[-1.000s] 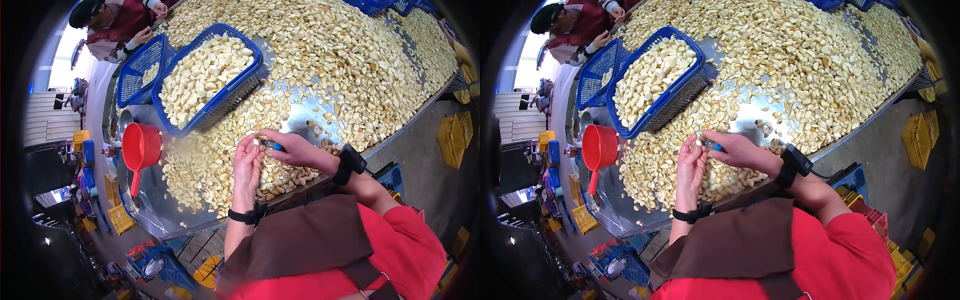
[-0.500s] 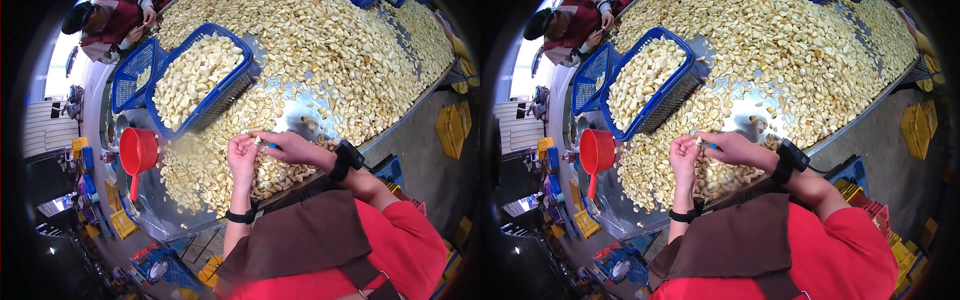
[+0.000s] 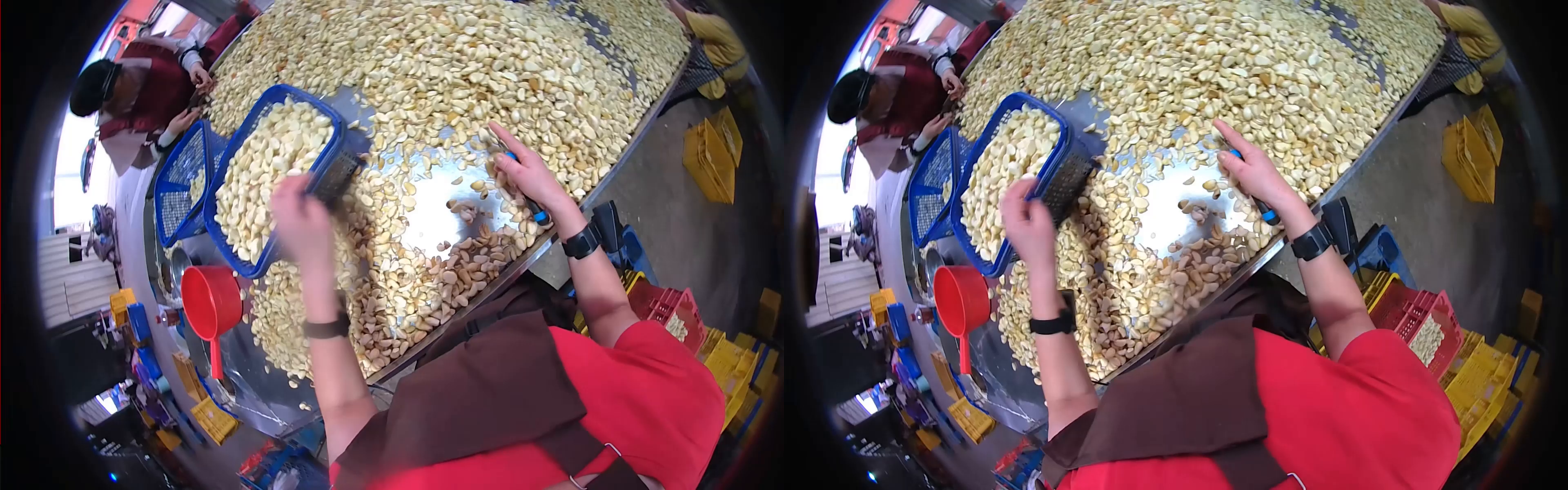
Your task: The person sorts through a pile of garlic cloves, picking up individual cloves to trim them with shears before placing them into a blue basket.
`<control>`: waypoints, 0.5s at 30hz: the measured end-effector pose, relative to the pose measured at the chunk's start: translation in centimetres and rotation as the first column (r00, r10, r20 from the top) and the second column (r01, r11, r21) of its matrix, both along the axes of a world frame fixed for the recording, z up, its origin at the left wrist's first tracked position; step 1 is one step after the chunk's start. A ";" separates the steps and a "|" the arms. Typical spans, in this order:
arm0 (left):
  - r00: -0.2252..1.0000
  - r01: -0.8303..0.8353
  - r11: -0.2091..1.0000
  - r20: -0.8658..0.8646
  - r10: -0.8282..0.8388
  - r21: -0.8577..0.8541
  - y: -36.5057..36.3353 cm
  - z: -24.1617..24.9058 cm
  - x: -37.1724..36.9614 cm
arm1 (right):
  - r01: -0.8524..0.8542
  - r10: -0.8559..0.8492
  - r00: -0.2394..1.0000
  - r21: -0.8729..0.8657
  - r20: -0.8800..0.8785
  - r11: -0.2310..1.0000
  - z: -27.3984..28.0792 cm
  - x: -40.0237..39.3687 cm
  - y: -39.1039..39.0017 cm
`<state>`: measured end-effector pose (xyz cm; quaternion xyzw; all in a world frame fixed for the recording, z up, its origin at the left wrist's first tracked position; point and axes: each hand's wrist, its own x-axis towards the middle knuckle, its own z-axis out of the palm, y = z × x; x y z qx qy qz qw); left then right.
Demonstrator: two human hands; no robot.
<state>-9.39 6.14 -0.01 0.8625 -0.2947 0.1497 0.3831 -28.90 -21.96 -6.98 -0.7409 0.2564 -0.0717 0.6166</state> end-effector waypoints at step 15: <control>0.301 0.100 0.978 -0.932 -0.203 -0.181 -7.2 -14.1 -9.7 | -0.115 -0.200 0.841 -0.528 -0.502 0.842 -0.6 0.2 -2.2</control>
